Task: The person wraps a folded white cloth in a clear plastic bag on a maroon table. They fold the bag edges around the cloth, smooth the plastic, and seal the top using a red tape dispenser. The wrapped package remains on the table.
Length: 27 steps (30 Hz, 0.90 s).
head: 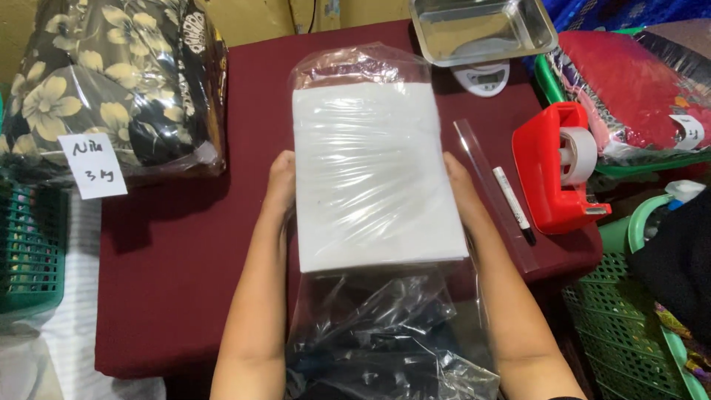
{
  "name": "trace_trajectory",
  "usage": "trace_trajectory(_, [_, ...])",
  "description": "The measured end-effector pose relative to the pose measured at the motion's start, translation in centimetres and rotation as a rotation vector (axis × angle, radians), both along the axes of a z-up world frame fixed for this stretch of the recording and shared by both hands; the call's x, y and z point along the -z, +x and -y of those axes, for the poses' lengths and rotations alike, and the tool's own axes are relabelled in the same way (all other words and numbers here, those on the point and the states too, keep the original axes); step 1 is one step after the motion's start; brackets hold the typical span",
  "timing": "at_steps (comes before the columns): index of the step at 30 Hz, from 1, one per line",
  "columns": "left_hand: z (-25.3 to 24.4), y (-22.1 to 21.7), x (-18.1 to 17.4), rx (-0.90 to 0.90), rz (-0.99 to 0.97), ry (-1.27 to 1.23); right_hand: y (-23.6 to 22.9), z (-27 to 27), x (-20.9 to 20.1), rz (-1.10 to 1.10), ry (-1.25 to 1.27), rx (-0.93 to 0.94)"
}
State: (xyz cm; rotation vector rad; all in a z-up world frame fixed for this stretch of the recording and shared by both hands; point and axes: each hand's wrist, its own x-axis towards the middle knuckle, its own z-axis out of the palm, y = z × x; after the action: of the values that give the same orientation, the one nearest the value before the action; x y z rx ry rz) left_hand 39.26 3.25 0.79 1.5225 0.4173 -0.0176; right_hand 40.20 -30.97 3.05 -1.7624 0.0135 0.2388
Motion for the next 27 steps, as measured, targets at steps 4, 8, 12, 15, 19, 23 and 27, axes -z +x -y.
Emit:
trace_trajectory(4, [-1.4, 1.8, 4.2, 0.029, 0.224, -0.019, 0.5, 0.3, 1.2, 0.066, -0.058, -0.026])
trace_trajectory(8, [-1.2, 2.3, 3.6, 0.006, 0.302, 0.221, 0.2, 0.2, 0.7, -0.084, 0.128, 0.004])
trace_trajectory(12, [-1.4, 3.0, 3.1, -0.005, 0.364, 0.326, -0.8, -1.3, -2.6, -0.174, -0.116, 0.019])
trace_trajectory(15, [-1.5, 3.6, 3.8, -0.043, 0.403, 0.275, -0.8, -0.8, -1.4, -0.202, 0.006, 0.066])
trace_trajectory(19, [-2.7, 2.8, 4.4, -0.039, 0.418, 0.413, 1.1, 1.5, 3.4, -0.019, -0.006, -0.039])
trace_trajectory(23, [-3.3, -5.6, 1.8, 0.111, 0.026, 0.144, -3.1, 2.9, 1.4, 0.05, 0.003, -0.007])
trace_trajectory(27, [-3.3, -17.8, -2.4, 0.363, -0.428, -0.152, -11.1, 5.8, -1.2, -0.336, 0.086, 0.131])
